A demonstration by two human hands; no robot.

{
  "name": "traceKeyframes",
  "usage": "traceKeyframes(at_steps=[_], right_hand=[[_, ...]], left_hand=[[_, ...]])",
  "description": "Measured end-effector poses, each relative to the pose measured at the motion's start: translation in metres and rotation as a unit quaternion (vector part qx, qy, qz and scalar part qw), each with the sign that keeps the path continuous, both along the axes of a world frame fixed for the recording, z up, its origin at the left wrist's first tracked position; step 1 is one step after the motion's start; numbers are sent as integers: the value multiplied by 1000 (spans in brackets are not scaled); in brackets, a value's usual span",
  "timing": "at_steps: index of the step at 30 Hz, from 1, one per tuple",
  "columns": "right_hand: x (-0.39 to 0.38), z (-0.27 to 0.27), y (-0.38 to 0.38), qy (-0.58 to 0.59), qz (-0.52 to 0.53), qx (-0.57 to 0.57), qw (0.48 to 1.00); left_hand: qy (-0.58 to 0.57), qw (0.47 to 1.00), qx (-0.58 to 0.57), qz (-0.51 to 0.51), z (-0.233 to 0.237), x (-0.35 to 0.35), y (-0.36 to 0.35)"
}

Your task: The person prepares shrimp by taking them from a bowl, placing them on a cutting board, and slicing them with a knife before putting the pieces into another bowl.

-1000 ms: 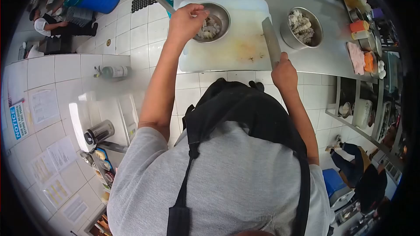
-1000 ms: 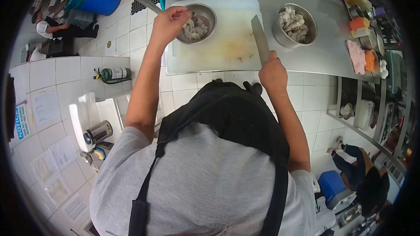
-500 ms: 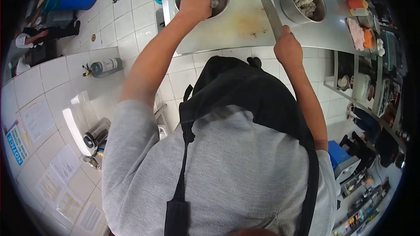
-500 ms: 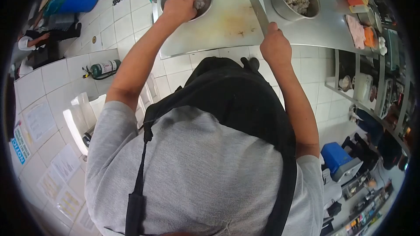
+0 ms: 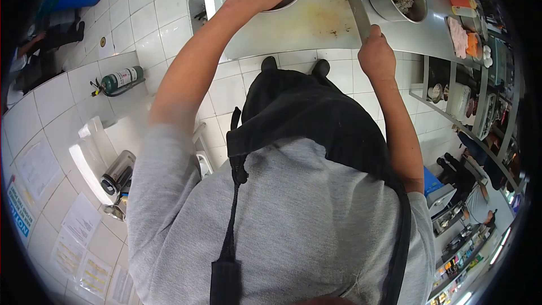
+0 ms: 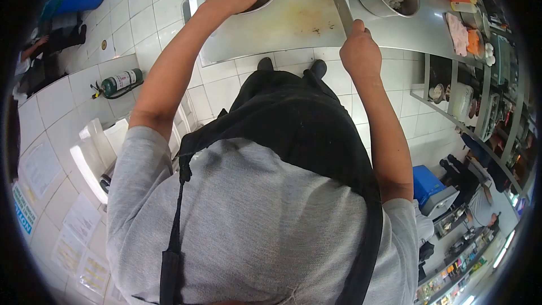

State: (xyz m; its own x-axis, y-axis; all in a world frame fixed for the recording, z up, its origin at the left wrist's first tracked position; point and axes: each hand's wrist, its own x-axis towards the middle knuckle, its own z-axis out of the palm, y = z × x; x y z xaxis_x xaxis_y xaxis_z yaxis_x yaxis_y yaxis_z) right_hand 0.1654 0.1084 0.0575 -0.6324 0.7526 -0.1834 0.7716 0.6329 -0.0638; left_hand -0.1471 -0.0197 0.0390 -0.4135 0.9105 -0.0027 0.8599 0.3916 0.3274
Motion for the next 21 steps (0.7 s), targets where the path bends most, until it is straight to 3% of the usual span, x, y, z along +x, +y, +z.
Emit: traceKeyframes(at_steps=[2, 3, 4, 5, 6, 7, 8, 10, 12, 14, 16, 19, 21], right_hand=[[0, 0, -1, 7, -5, 1, 1000], [1, 0, 0, 10, -3, -2, 1000], [1, 1, 1, 15, 0, -4, 1000], [2, 0, 4, 21, -3, -1, 1000], [4, -1, 5, 29, 0, -10, 1000], [5, 0, 7, 38, 3, -20, 999], [5, 6, 7, 42, -7, -35, 998], [8, 3, 18, 66, -3, -41, 997], [15, -1, 21, 84, -7, -57, 995], [16, -2, 28, 90, 2, -79, 993], [24, 2, 40, 94, -3, -85, 992], [38, 4, 43, 136, -8, -137, 981], [53, 5, 45, 160, -7, -203, 966]], left_hand=[[-33, 998, 14, 46, 38, 11, -2], [-250, 954, 18, 167, 79, 17, -2], [-451, 848, 21, 276, 102, 22, 1], [-447, 852, 24, 272, 92, 22, 6], [-273, 938, 135, 165, 69, 22, 8], [-82, 966, 238, 48, 54, 25, 8], [-64, 937, 343, 9, 56, 47, 15], [-58, 962, 268, -6, 57, 101, 20], [-17, 980, 182, -84, -5, 128, 31], [23, 977, 195, -78, -40, 150, 15], [55, 972, 213, -77, -38, 158, 24], [-36, 978, 204, -15, -35, 151, 21], [-49, 994, 99, 0, -24, 147, 31]])
